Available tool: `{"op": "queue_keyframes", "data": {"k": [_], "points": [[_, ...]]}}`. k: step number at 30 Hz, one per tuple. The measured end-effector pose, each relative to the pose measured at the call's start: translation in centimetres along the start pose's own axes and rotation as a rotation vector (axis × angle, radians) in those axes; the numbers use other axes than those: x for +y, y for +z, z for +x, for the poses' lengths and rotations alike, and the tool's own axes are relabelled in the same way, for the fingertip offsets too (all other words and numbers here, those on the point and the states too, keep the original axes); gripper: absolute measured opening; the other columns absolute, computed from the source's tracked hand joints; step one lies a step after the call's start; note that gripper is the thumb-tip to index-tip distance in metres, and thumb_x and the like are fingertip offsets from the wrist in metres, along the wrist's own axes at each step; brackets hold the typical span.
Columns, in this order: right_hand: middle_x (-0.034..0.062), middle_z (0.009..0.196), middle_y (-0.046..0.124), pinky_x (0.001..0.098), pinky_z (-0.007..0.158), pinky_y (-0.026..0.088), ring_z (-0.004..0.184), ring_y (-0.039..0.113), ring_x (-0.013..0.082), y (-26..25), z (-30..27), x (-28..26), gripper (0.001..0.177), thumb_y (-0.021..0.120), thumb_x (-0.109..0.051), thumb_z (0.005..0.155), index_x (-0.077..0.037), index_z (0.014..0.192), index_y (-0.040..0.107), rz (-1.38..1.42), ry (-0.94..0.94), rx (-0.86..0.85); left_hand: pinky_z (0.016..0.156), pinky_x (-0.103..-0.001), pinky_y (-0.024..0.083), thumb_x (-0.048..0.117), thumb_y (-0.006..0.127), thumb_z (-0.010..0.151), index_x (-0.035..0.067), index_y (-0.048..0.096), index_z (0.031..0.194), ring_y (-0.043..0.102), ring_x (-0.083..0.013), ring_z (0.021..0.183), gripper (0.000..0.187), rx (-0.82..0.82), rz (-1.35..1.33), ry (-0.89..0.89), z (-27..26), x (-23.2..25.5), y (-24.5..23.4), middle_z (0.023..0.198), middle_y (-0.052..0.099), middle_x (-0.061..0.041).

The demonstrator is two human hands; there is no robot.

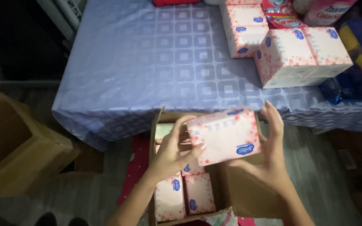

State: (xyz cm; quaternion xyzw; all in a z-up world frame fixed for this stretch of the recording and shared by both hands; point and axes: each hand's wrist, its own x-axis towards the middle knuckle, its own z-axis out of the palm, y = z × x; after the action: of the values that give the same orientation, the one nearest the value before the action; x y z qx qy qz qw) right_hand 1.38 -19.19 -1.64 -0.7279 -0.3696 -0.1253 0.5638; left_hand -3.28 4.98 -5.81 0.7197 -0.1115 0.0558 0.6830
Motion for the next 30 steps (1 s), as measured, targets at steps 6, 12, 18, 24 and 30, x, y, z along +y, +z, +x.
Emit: {"op": "queue_keyframes", "data": {"k": [6,12,18,24,30], "points": [[0.0134,0.16,0.039,0.037,0.115,0.036,0.146,0.039,0.022,-1.5,-3.3,2.5,0.081,0.067,-0.003,0.087,-0.003,0.159,0.031,0.351,0.53,-0.065,0.109,-0.035,0.052,0.0,0.067,0.096,0.007,0.031,0.157,0.055,-0.0195,0.13,0.072,-0.027,-0.37,-0.07,-0.4,-1.2,0.5,0.141,0.051,-0.013],[0.0091,0.144,0.058,0.0371,0.109,0.046,0.132,0.057,0.0203,-1.8,-2.4,0.7,0.081,0.077,0.005,0.077,0.0,0.15,0.043,0.165,0.392,0.035,0.113,-0.039,0.047,0.004,0.071,0.092,0.011,0.031,0.159,0.05,-0.023,0.141,0.078,-0.032,-0.334,-0.14,-0.2,-1.3,1.0,0.153,0.044,-0.011],[0.0101,0.138,0.064,0.0429,0.113,0.047,0.137,0.056,0.0325,-2.2,-1.2,-2.7,0.077,0.079,0.007,0.056,-0.004,0.131,0.062,-0.405,-0.069,-0.134,0.115,-0.048,0.033,0.007,0.086,0.072,0.01,0.038,0.155,0.032,-0.0335,0.152,0.096,-0.005,0.327,0.146,0.3,3.1,1.2,0.165,0.033,-0.012],[0.009,0.135,0.066,0.0424,0.11,0.05,0.135,0.058,0.0347,-1.5,-2.1,-3.1,0.068,0.075,0.012,0.061,-0.005,0.126,0.066,-0.541,-0.181,-0.08,0.121,-0.047,0.036,0.0,0.083,0.075,0.014,0.046,0.147,0.034,-0.0356,0.155,0.082,-0.128,0.528,0.438,0.1,3.7,2.1,0.16,0.041,-0.009],[0.0218,0.147,0.051,0.0459,0.112,0.047,0.139,0.051,0.0387,-3.1,-2.4,-2.3,0.078,0.086,-0.003,0.065,-0.005,0.135,0.051,-0.513,-0.2,0.08,0.123,-0.051,0.04,-0.01,0.077,0.079,0.014,0.051,0.14,0.042,-0.0366,0.154,0.07,-0.062,0.412,0.577,-0.1,3.1,1.9,0.15,0.053,-0.01]]}}
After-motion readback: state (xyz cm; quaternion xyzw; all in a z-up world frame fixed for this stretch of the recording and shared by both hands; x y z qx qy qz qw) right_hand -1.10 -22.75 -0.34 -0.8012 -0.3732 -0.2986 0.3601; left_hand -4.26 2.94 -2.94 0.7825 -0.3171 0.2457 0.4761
